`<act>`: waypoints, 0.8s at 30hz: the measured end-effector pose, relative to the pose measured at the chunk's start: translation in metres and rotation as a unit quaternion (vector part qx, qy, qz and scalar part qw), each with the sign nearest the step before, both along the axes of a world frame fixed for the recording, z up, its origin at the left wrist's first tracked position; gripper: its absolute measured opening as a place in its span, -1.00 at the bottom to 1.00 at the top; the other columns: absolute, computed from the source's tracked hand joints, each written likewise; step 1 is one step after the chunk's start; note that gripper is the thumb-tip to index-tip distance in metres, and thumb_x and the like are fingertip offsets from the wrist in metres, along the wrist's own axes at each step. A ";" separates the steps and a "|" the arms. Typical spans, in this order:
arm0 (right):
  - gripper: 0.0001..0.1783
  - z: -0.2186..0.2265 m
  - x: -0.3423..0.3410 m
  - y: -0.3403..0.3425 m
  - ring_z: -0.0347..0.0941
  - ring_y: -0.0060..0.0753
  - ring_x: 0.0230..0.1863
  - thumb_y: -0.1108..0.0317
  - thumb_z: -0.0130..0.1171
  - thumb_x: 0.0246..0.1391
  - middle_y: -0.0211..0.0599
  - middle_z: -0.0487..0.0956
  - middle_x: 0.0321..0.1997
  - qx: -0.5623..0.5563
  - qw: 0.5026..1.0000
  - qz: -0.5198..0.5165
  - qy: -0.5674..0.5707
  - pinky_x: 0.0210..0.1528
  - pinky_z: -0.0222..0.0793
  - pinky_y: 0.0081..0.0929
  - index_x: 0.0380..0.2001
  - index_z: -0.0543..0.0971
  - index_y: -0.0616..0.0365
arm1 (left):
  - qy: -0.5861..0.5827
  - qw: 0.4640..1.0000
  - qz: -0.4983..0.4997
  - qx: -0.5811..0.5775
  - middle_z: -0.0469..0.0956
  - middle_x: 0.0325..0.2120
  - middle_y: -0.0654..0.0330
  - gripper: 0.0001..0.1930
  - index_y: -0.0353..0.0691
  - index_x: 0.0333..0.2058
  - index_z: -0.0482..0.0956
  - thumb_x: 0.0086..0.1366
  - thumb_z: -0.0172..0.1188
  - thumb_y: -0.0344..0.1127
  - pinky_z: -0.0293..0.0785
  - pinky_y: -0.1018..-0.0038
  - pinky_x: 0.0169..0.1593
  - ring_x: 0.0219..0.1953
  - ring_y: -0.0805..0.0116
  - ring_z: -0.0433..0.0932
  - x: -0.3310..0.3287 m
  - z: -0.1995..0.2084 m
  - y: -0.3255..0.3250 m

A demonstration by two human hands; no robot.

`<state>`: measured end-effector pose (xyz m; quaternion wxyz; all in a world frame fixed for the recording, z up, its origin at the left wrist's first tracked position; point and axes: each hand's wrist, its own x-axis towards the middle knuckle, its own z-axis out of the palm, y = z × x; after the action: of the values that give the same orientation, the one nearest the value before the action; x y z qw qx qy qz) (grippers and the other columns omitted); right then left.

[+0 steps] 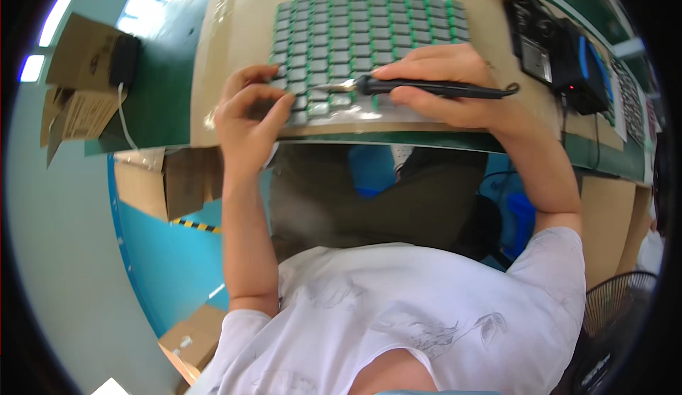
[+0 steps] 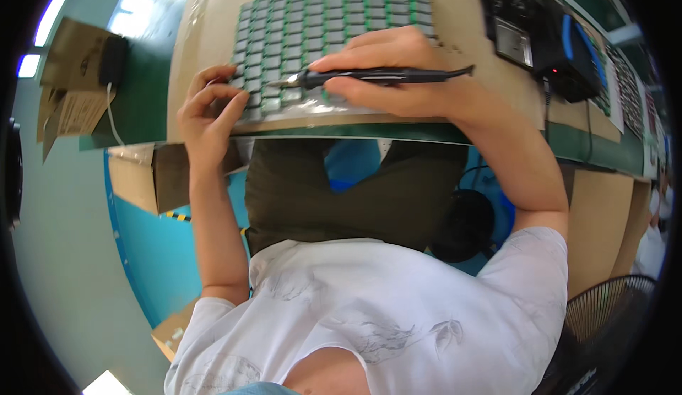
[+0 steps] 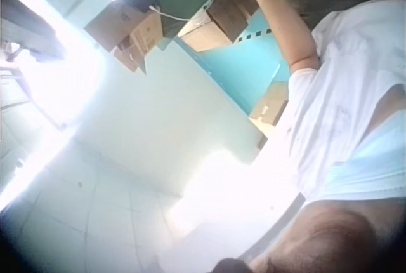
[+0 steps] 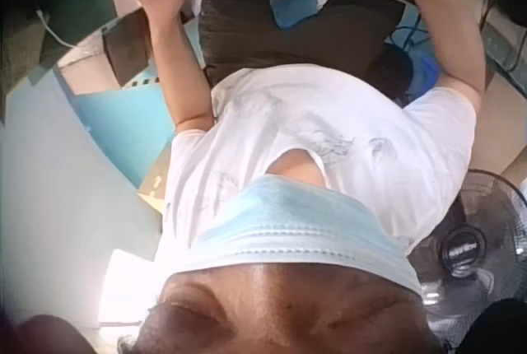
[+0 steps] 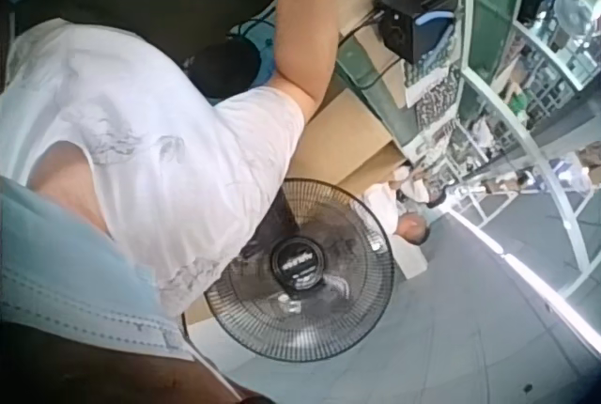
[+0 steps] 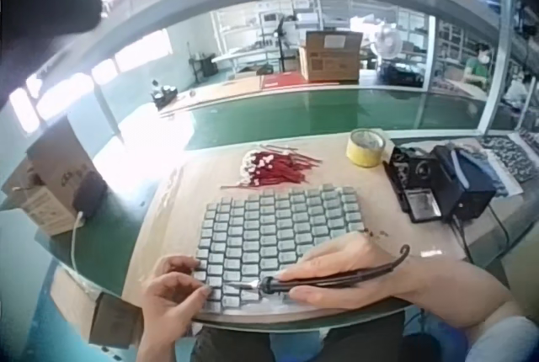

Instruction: Soldering components or wires onto an array of electronic parts on a workbench.

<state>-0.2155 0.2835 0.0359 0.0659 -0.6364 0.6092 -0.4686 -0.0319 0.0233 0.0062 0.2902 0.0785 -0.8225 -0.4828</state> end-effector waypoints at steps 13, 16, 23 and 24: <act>-0.71 -0.013 0.002 -0.001 0.68 -0.19 -0.34 0.33 0.42 0.13 -0.11 0.73 -0.31 -0.077 0.994 0.018 -0.077 -0.25 0.58 -0.35 -0.09 0.76 0.21 | -0.021 1.000 -0.017 0.007 0.55 0.11 0.01 -0.94 -0.41 -0.37 0.64 0.21 0.34 -0.64 0.32 0.28 0.33 0.22 0.16 0.48 0.005 -0.020 -0.019; -0.70 -0.010 0.002 0.004 0.68 -0.19 -0.33 0.33 0.42 0.13 -0.11 0.73 -0.31 -0.058 0.995 0.006 -0.083 -0.24 0.58 -0.36 -0.08 0.77 0.21 | 0.002 1.000 -0.010 0.021 0.58 0.00 0.08 -0.95 -0.40 -0.38 0.64 0.25 0.33 -0.60 0.34 0.40 0.23 0.11 0.27 0.51 0.002 -0.022 -0.016; -0.69 -0.015 0.002 0.000 0.70 -0.16 -0.29 0.33 0.43 0.13 -0.06 0.75 -0.26 -0.061 0.994 0.015 -0.084 -0.20 0.60 -0.36 -0.08 0.76 0.22 | 0.082 0.982 0.101 0.135 0.50 -0.35 0.29 -0.92 -0.29 -0.30 0.61 0.41 0.29 -0.45 0.33 0.58 -0.21 -0.31 0.54 0.43 0.004 -0.034 -0.030; -0.69 -0.017 0.002 -0.004 0.70 -0.17 -0.27 0.34 0.43 0.12 -0.05 0.75 -0.24 -0.069 0.994 0.020 -0.077 -0.18 0.61 -0.35 -0.07 0.76 0.22 | 0.077 0.970 0.138 0.183 0.48 -0.43 0.33 -0.93 -0.25 -0.26 0.60 0.44 0.28 -0.42 0.32 0.60 -0.33 -0.40 0.58 0.41 0.012 -0.034 -0.033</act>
<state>-0.2131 0.2791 0.0187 0.0774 -0.6133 0.5556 -0.5560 -0.0203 -0.0100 -0.0278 0.3969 0.2052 -0.6768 -0.5850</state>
